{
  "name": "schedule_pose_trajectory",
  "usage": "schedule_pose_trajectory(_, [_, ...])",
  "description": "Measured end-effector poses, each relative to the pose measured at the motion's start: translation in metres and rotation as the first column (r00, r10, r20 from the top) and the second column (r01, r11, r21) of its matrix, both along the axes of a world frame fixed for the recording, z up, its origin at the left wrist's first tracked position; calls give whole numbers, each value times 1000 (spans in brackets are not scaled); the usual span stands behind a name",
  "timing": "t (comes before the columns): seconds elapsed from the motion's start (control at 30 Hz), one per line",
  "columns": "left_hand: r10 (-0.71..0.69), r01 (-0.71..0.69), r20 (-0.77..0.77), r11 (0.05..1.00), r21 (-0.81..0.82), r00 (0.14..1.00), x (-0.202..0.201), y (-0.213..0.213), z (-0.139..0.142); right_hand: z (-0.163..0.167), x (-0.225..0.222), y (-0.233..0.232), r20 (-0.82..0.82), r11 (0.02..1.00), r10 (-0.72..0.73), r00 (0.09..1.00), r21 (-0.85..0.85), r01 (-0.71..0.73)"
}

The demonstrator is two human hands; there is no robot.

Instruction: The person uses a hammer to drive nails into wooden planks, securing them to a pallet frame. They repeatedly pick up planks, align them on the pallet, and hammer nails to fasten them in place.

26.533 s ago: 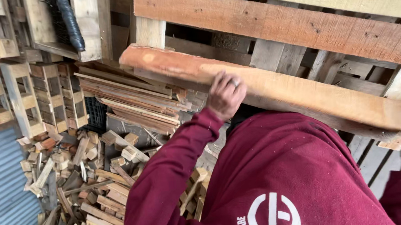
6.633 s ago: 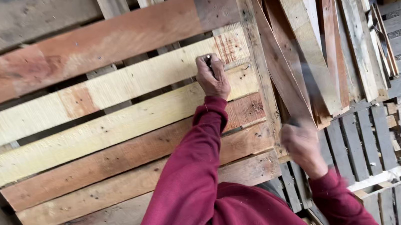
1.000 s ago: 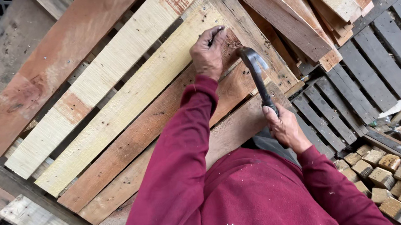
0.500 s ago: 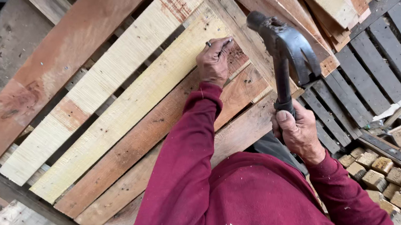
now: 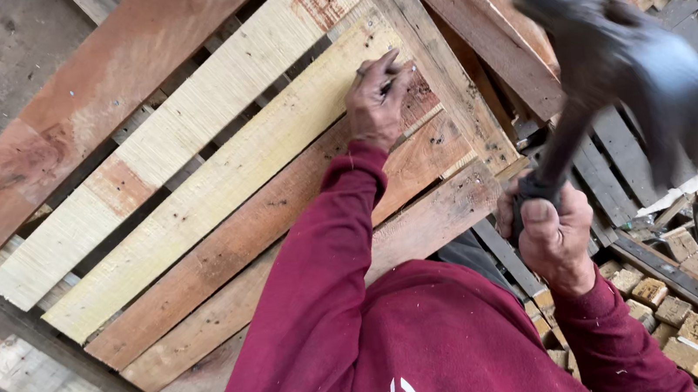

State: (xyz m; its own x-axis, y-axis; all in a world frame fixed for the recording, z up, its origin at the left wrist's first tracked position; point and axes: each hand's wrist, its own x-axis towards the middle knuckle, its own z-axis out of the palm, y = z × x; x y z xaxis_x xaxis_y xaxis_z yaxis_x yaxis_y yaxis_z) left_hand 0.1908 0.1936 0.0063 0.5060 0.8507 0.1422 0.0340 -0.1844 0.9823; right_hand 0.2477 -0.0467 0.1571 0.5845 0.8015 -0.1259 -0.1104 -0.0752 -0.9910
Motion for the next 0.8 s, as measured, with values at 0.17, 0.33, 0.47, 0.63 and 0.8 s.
schedule_pose_trajectory(0.17, [217, -213, 27, 971, -104, 976, -7, 1, 1, -20, 22, 15, 47, 911, 93, 995, -408, -66])
schedule_pose_trajectory(0.33, [271, -273, 52, 961, 35, 961, -1, 3, 5, -31, 26, -5, -80, 772, -123, 989, -634, 45])
schedule_pose_trajectory(0.47, [153, -124, -80, 949, 290, 985, -21, -21, 4, -28, 1, -49, -164, 929, -195, 967, -347, 129])
schedule_pose_trajectory(0.63, [2, 283, -576, 870, 404, 817, -81, -83, 2, -41, -29, -88, -175, 863, -291, 941, -473, 179])
schedule_pose_trajectory(0.8, [-169, 470, -800, 869, 155, 576, -100, -109, -3, -60, -55, -100, -247, 803, -320, 914, -583, 123])
